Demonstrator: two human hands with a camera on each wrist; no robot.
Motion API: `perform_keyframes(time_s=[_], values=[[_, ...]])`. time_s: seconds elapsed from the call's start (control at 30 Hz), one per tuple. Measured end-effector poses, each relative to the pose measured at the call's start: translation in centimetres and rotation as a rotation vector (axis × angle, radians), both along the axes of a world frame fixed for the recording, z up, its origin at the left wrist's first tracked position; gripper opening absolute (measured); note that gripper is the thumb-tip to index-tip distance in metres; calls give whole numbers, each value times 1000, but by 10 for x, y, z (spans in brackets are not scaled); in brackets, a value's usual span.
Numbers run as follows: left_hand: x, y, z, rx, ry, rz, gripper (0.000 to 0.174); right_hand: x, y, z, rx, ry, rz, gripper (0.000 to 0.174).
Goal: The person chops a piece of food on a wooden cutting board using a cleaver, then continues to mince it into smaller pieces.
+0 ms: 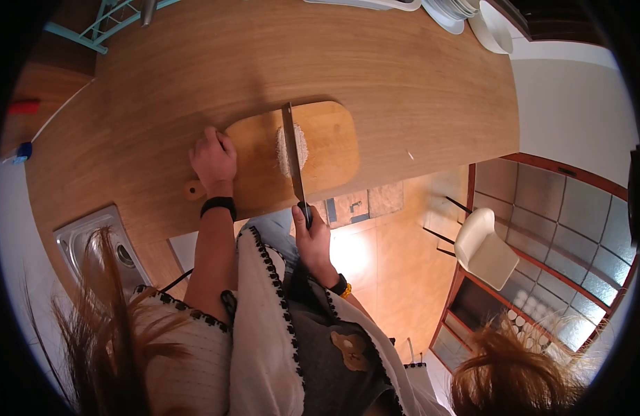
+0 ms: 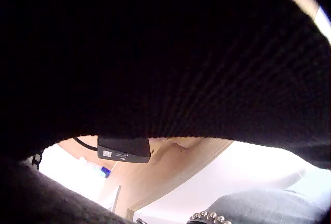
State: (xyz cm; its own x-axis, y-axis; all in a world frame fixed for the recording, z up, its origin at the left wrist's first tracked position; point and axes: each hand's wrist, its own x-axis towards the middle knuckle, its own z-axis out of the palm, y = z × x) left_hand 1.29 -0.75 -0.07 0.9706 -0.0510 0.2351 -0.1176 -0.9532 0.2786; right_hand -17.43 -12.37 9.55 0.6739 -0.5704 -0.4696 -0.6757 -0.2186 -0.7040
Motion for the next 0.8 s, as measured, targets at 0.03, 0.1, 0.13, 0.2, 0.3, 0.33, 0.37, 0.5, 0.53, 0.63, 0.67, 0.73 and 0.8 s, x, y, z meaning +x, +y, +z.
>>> perform_keyframes(time_s=[0.03, 0.1, 0.13, 0.2, 0.3, 0.33, 0.37, 0.5, 0.53, 0.63, 0.67, 0.73, 0.8], values=[[0, -1, 0, 0, -13, 0, 9, 0, 0, -1, -4, 8, 5, 45], [1, -1, 5, 1, -4, -4, 9, 0, 1, 1, -2, -16, 0, 45], [2, 0, 6, 2, 5, -4, 9, 1, 1, 0, -1, -40, -2, 44], [1, 1, 4, -3, 7, 0, 9, 1, 2, 2, 23, -42, -8, 44], [-1, -1, 0, -5, 10, 3, 8, -1, 3, -2, 33, -24, -11, 43], [0, 0, 1, 7, 3, 7, 8, 0, 3, -4, 28, -11, -2, 42], [1, 0, 2, 9, -1, 7, 8, -1, 3, -4, 29, -15, -3, 42], [1, 2, 1, 22, 19, 9, 8, 1, 5, 0, 79, -42, -9, 44], [0, 1, 1, 8, 12, 1, 8, 1, 4, 1, 94, -35, -18, 44], [1, 0, 5, -21, -19, -16, 8, 1, 4, -4, 42, -8, 33, 45], [1, 1, 6, -20, -23, -15, 8, 1, 4, -4, 44, -12, 35, 45], [1, 0, 6, 1, 3, 5, 8, 1, 3, -4, 65, -4, 39, 44], [1, 0, 4, -2, -8, 2, 8, -1, 3, -3, 78, -10, 29, 44]])
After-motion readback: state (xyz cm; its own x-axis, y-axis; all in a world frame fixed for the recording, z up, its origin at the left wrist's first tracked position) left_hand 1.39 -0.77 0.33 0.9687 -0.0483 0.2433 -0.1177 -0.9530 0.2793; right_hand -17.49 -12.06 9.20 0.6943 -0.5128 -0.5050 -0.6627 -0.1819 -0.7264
